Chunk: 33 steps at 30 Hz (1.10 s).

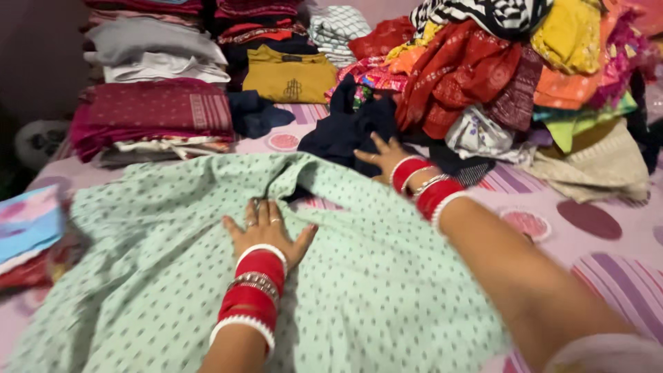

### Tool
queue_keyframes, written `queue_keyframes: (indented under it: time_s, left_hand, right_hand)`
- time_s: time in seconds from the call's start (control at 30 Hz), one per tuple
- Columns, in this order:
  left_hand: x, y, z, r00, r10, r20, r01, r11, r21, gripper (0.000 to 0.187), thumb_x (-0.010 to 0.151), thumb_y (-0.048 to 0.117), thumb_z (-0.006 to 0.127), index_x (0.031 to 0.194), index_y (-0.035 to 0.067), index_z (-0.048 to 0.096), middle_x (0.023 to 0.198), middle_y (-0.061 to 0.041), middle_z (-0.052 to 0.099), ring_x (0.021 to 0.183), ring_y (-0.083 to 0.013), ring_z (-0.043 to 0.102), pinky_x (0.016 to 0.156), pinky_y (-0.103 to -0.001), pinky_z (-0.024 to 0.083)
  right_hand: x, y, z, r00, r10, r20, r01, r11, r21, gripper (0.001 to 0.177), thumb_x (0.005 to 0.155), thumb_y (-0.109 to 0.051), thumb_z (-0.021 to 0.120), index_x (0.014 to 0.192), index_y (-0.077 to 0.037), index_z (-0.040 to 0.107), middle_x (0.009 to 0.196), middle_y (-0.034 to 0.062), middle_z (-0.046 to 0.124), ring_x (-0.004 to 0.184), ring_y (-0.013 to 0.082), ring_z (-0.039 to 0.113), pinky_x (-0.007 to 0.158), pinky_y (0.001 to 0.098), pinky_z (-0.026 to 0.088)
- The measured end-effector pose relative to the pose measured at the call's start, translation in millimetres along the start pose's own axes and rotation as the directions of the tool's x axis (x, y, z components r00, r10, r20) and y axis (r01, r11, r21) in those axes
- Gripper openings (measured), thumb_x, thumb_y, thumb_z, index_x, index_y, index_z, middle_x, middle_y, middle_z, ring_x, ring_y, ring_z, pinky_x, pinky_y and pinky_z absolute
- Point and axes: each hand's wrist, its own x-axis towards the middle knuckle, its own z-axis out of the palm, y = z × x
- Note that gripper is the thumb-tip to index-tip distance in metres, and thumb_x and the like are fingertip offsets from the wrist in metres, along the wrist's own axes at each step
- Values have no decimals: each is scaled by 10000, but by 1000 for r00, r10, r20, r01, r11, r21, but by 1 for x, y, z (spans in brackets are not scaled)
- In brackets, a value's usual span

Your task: The person folds a light green patterned garment, a dark blue t-shirt, and a black-and-white striped top on a bed. Each item is smoothed out, folded into a compact rectangle, and placed into a growing stack of folded clothes.

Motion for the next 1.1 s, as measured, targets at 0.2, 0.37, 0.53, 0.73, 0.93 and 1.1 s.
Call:
queue_keyframes:
  time_s: [0.2,0.37,0.53,0.73,0.93,1.1]
  left_hand:
    - [27,5,-13,997,-27,70,29,999,-24,1111,817,865,328,1605,114,107,1689,-11,89,1552,-240,17,1145,-714,-48]
    - [31,6,-15,996,-13,85,16,999,-37,1087,831,868,320,1604,130,126,1694,-15,90,1563,-262,-7,1156,-713,-62]
    - [33,5,-15,991,-13,130,19,999,-41,1090,833,861,324,1604,123,103,1689,-16,71,1555,-266,-36,1154,-706,-74]
    - [30,3,-16,994,-16,109,24,997,-68,1110,821,864,340,1606,110,122,1703,-16,67,1564,-266,-34,1163,-712,-66]
    - [26,2,-15,999,3,47,1,996,-87,1116,830,868,330,1614,97,138,1708,-31,97,1575,-282,-12,1173,-707,-63]
    - [25,2,-8,1000,9,7,-8,996,-94,1111,842,870,318,1616,94,135,1700,-41,126,1575,-271,4,1187,-689,-70]
  right_hand:
    - [88,60,67,994,35,-105,-28,997,74,727,889,-481,746,1499,-577,361,1689,180,121,1458,609,191,1165,591,335]
    - [144,127,85,954,157,-256,-160,987,7,713,936,-263,689,1510,-551,379,1709,159,132,1481,509,273,1215,513,305]
    - [168,145,81,933,329,-147,-328,944,32,960,871,11,646,1564,-555,295,1754,68,67,1529,418,261,1231,486,315]
    - [139,124,76,951,294,-96,-293,956,21,801,947,-356,529,1644,-380,136,1724,138,-33,1526,451,86,1194,593,200]
    - [11,78,72,973,-74,220,30,980,197,925,911,-719,483,1601,-153,240,1704,98,129,1598,291,99,1224,546,137]
    - [-89,60,-1,868,-293,402,205,947,248,840,735,-588,762,1402,-118,565,1388,83,647,1321,230,592,1126,351,459]
